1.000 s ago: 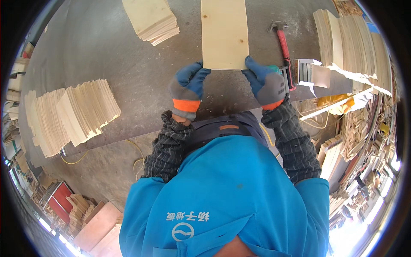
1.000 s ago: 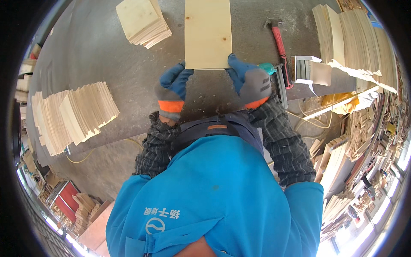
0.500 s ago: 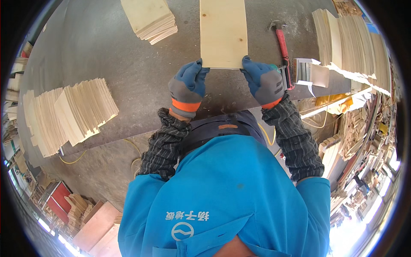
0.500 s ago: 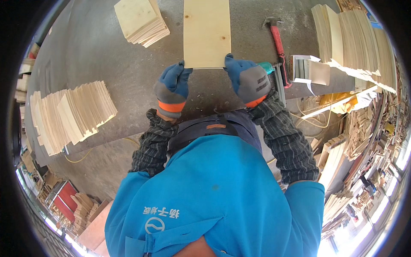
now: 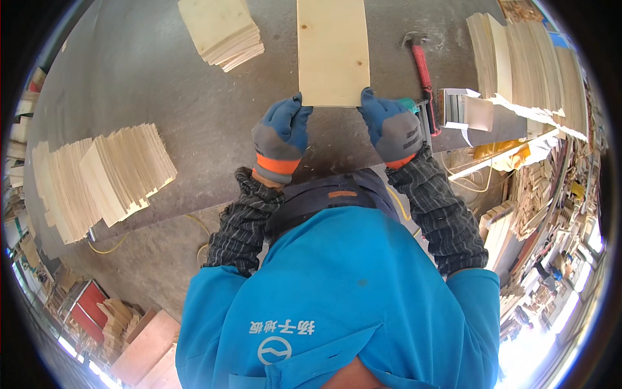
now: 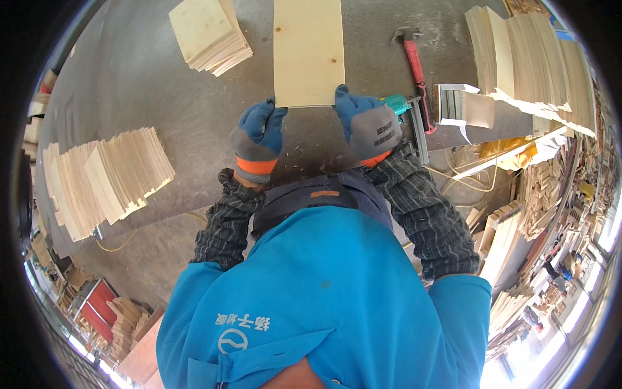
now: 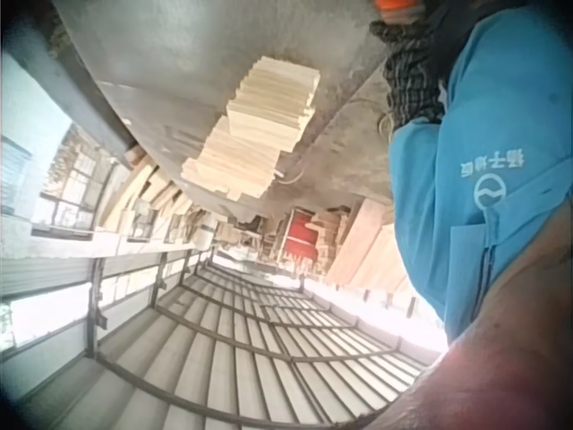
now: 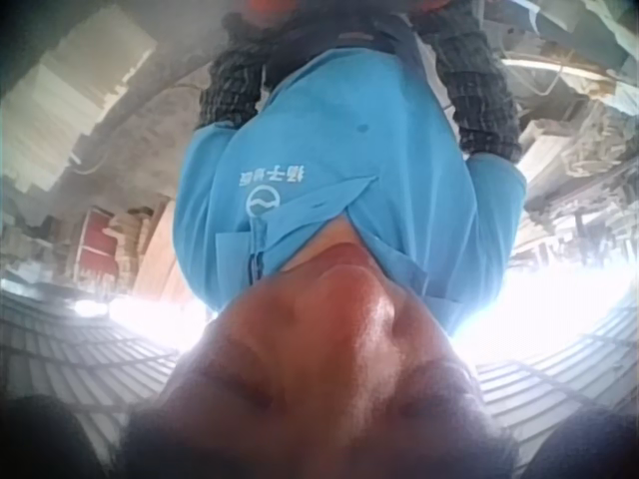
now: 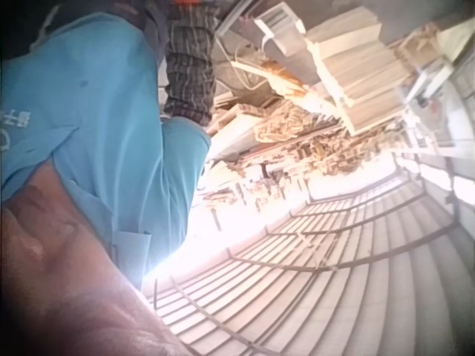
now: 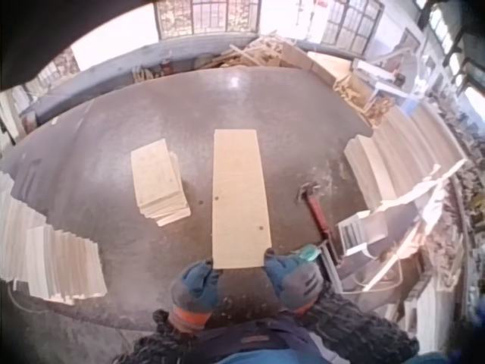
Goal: Assembling wooden boards using a pneumatic nail gun to create boxes or drawers.
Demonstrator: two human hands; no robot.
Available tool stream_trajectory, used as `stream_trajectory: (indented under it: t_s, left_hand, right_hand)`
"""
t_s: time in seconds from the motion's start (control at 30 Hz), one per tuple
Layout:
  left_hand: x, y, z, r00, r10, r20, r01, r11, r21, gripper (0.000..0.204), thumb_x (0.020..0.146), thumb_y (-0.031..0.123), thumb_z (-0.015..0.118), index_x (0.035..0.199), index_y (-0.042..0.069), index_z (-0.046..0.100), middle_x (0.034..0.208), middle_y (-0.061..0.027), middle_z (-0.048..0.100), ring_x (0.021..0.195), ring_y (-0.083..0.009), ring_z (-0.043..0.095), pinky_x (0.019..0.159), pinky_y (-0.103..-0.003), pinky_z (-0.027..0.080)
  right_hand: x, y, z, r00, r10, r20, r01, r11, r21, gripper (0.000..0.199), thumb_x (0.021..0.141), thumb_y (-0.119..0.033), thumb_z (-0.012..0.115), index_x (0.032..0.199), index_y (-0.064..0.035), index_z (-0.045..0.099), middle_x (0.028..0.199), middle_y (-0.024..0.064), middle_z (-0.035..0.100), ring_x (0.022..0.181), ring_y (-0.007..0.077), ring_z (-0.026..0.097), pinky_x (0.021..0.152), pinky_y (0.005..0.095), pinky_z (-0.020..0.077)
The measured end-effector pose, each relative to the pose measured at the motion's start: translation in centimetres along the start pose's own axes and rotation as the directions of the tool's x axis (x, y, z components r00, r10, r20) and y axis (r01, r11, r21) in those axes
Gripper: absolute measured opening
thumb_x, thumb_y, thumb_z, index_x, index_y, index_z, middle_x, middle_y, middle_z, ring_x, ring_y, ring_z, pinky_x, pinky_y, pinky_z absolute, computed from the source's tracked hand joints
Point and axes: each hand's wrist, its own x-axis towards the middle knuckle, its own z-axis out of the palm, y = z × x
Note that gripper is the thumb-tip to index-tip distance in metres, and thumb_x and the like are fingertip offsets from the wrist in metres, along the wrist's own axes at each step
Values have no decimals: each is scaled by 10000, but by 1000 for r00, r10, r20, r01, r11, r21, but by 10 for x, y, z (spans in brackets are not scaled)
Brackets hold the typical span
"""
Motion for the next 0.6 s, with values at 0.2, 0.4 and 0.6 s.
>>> stream_trajectory:
  t_s: [0.2,0.4,0.6]
  left_hand:
    - [2,5,-21,954,-225,200,276,920,-278,281,961,139,826,1199,-2,775,1147,-202,791,985,-339,788,903,-381,618]
    - [22,28,-35,987,-28,161,40,997,-73,578,886,209,924,1402,55,713,1462,-220,629,1234,-333,695,999,-434,610]
    - [46,11,7,910,393,129,-405,911,79,524,781,284,954,1279,249,796,1587,-233,517,1304,-483,610,1015,-499,588]
  right_hand:
    - [-1,7,5,991,-101,-91,100,995,-18,509,892,-66,675,1393,20,649,967,157,734,837,365,720,687,487,577]
    - [1,5,-1,993,-115,-35,114,993,-28,475,905,-58,668,1374,18,660,1002,173,744,878,374,734,711,484,592]
    - [3,3,-4,994,-92,-51,92,996,-2,456,925,-72,663,1375,4,661,1008,174,744,876,375,734,716,481,596]
